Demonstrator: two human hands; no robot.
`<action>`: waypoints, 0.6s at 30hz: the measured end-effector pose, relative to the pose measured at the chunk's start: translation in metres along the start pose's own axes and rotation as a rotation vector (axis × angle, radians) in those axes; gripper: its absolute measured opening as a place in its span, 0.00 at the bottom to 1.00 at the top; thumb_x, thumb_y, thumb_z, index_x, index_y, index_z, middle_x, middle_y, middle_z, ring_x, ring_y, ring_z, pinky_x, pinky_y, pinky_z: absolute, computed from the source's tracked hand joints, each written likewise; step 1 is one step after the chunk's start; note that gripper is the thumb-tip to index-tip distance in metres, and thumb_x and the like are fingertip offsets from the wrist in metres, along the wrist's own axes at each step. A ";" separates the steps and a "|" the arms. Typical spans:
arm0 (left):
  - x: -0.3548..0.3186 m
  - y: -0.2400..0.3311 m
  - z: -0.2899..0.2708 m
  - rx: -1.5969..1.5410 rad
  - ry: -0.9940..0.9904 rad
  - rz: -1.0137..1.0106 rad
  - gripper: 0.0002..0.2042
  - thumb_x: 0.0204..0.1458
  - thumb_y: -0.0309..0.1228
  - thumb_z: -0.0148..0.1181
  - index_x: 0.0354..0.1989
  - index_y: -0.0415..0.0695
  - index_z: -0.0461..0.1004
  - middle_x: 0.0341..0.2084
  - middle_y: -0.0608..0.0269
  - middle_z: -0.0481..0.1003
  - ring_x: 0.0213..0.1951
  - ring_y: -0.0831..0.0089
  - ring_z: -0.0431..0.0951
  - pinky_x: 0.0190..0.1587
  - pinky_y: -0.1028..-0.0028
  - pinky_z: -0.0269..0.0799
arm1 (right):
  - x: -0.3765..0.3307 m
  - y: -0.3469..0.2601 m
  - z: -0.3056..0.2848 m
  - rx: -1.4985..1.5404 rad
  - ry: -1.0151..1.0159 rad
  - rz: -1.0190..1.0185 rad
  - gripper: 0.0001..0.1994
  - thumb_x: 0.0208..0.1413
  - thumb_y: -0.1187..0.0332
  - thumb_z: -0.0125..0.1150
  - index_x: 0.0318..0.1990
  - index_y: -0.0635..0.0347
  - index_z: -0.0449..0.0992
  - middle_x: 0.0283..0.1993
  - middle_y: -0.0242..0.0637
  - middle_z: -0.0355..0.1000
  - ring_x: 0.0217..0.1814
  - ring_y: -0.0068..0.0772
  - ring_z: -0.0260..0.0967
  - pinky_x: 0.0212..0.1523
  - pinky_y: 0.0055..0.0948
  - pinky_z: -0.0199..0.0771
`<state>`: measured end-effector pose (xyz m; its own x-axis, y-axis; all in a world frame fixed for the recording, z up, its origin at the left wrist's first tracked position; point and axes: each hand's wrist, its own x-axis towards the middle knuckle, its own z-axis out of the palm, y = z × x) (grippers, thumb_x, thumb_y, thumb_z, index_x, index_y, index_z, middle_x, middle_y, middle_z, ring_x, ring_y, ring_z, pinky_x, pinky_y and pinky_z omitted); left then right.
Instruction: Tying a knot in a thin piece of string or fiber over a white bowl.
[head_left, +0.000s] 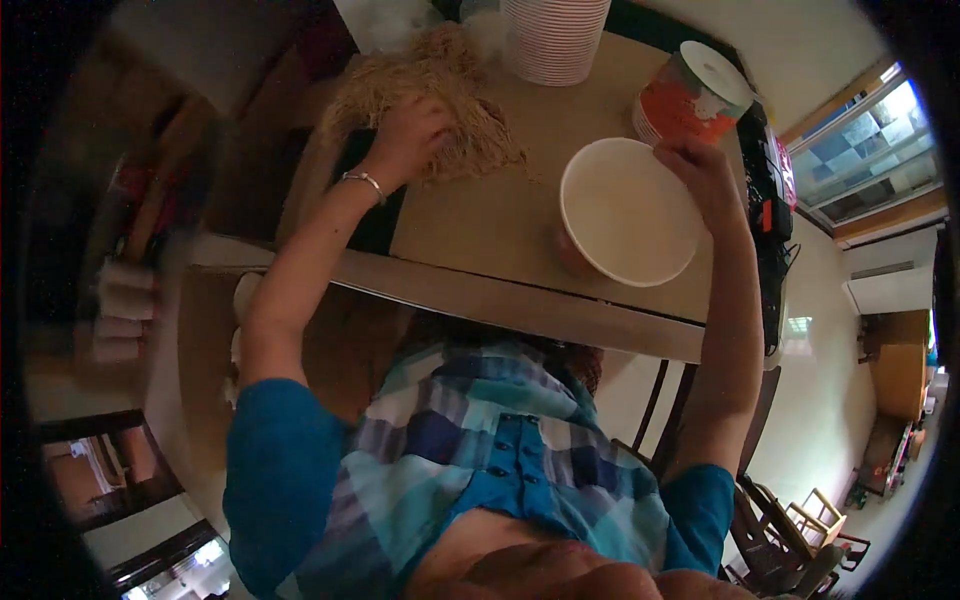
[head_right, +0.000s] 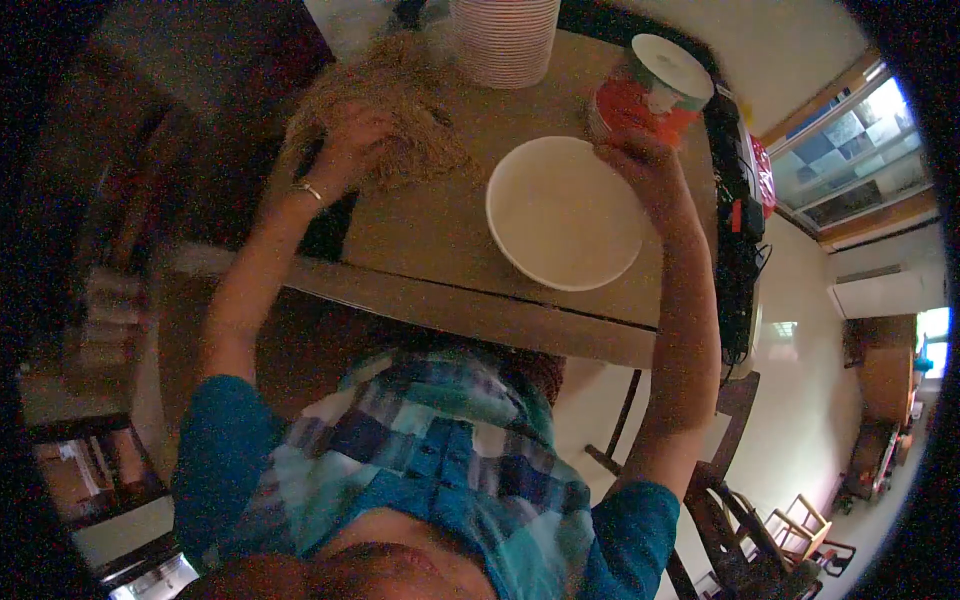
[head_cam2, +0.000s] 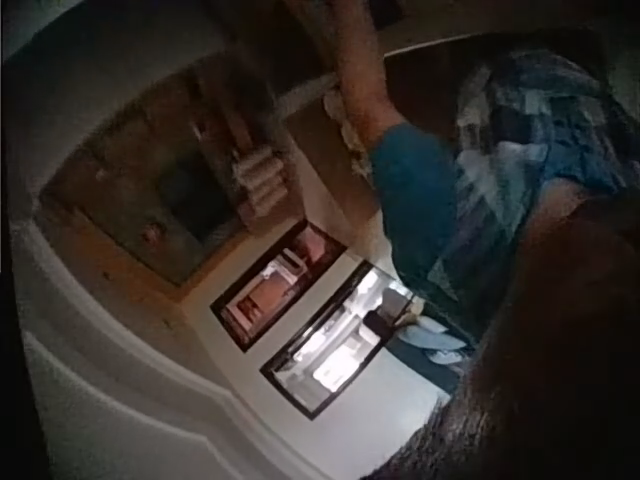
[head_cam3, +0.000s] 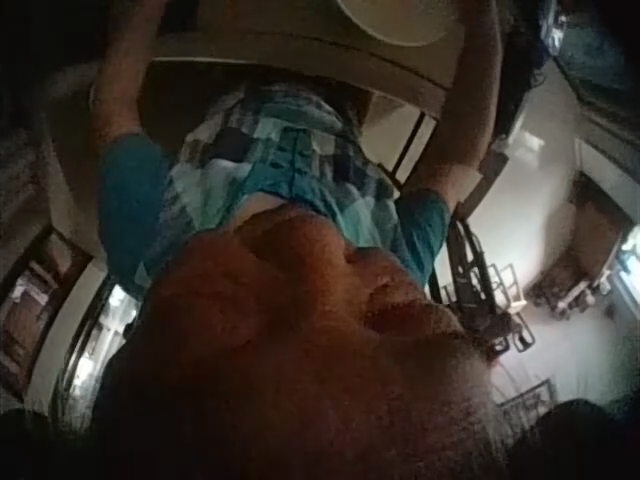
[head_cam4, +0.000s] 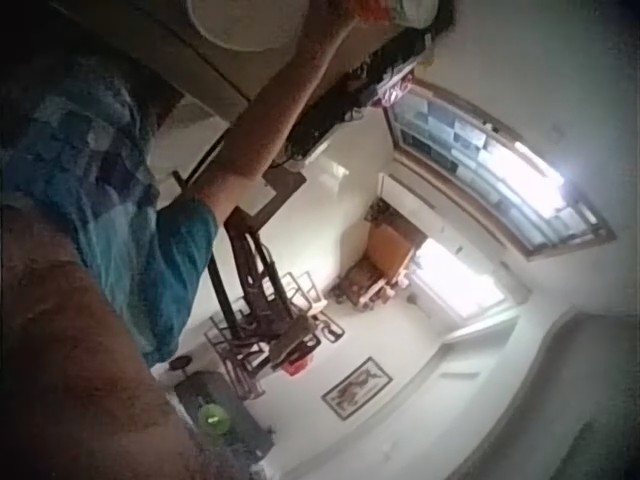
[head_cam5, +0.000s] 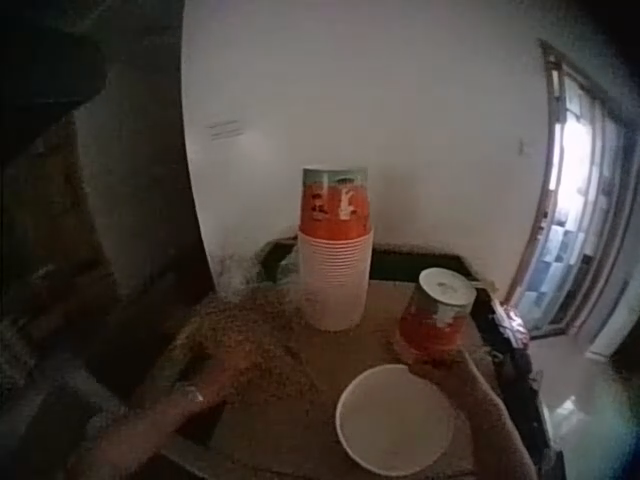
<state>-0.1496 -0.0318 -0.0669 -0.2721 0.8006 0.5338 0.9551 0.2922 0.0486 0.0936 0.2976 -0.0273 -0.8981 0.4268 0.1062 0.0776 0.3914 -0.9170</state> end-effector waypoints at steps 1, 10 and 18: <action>0.000 -0.001 0.001 -0.026 -0.026 -0.027 0.05 0.45 0.23 0.59 0.32 0.44 0.76 0.36 0.63 0.72 0.45 0.61 0.69 0.49 0.65 0.69 | 0.004 0.001 0.000 -0.005 -0.049 0.011 0.08 0.55 0.69 0.60 0.37 0.64 0.76 0.31 0.27 0.72 0.33 0.16 0.67 0.36 0.19 0.67; -0.019 -0.026 -0.005 -0.072 0.051 -0.159 0.07 0.45 0.22 0.58 0.34 0.43 0.74 0.37 0.61 0.70 0.46 0.58 0.68 0.49 0.64 0.68 | -0.015 -0.038 0.010 0.015 0.107 -0.099 0.11 0.57 0.71 0.57 0.46 0.65 0.74 0.37 0.29 0.72 0.39 0.19 0.65 0.43 0.19 0.66; -0.026 -0.024 -0.006 -0.123 0.095 -0.042 0.13 0.40 0.20 0.61 0.36 0.48 0.75 0.39 0.62 0.69 0.44 0.59 0.69 0.48 0.65 0.68 | -0.053 -0.051 0.018 -0.152 0.168 -0.180 0.06 0.56 0.73 0.56 0.39 0.65 0.74 0.38 0.30 0.70 0.42 0.20 0.66 0.47 0.21 0.64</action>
<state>-0.1649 -0.0627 -0.0764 -0.3058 0.7341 0.6063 0.9517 0.2535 0.1730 0.1296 0.2402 0.0072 -0.8200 0.4633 0.3362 -0.0017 0.5853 -0.8108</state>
